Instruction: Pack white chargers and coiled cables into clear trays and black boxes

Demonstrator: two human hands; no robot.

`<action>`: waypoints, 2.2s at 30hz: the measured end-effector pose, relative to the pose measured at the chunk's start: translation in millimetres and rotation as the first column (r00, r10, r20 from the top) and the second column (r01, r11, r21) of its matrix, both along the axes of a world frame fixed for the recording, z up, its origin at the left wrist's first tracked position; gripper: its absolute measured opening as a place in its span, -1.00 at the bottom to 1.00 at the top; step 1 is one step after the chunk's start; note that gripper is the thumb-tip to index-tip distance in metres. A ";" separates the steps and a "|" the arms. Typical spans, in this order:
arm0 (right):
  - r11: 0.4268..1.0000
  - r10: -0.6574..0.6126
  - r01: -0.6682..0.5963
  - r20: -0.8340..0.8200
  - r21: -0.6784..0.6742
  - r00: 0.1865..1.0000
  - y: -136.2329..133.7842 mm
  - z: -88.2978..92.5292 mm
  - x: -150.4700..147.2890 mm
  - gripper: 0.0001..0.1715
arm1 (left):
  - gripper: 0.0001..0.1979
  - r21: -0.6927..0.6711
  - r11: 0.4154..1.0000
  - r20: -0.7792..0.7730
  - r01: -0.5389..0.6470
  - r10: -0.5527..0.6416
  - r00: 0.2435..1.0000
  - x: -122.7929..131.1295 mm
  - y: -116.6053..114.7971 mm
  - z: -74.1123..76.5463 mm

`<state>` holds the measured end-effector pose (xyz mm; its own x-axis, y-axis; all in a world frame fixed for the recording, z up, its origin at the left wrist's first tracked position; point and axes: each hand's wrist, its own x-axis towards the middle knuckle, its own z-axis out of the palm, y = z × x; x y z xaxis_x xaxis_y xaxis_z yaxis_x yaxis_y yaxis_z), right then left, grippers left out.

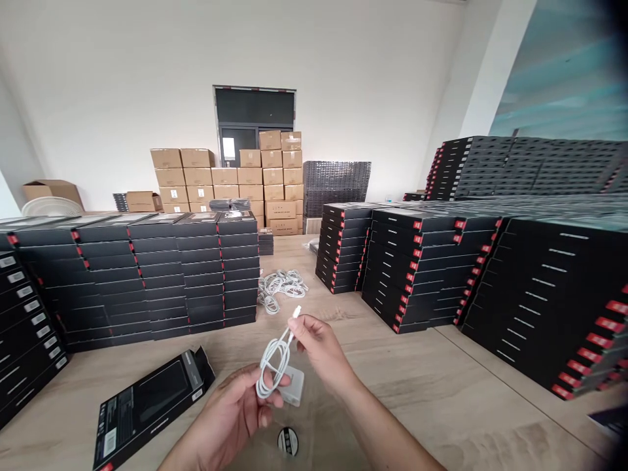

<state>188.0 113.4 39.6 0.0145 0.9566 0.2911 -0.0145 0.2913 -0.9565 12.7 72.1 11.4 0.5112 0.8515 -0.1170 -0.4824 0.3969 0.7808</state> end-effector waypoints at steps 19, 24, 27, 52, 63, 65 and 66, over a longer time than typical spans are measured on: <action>0.996 -0.050 0.055 -0.067 0.075 0.996 -6.2 -1.6 -7.8 -0.63 | -0.83 0.028 0.994 0.139 0.106 -0.109 0.984 -0.6 -7.2 5.4; 0.999 -0.026 0.031 -0.123 0.043 0.992 -3.0 -2.6 -7.1 -0.62 | -0.84 0.040 0.993 0.140 0.115 -0.119 0.983 -0.3 -7.0 5.6; 0.999 0.037 -0.038 -0.099 -0.005 0.994 -0.1 -2.3 -3.5 -0.61 | -0.85 0.029 0.996 0.122 0.086 -0.089 0.989 -2.0 -3.6 0.1; 0.962 0.204 -0.240 -0.243 -0.128 0.948 -0.8 -9.4 -8.7 -0.56 | -0.62 0.276 0.960 -0.254 -0.054 0.127 0.959 -3.9 7.7 -3.8; 0.924 0.309 -0.364 -0.335 -0.115 0.890 -3.7 1.2 -1.2 -0.58 | -0.62 0.177 0.953 -0.294 -0.246 0.290 0.911 -7.2 14.6 -4.6; 0.841 0.403 -0.513 -0.433 -0.174 0.807 -2.7 0.2 2.0 -0.40 | -0.63 0.258 0.941 -0.385 -0.221 0.310 0.869 -9.7 14.9 -5.1; 0.796 0.421 -0.563 -0.465 -0.221 0.779 -2.3 -0.9 3.4 -0.33 | -0.63 0.310 0.930 -0.425 -0.196 0.320 0.847 -10.6 14.5 -4.9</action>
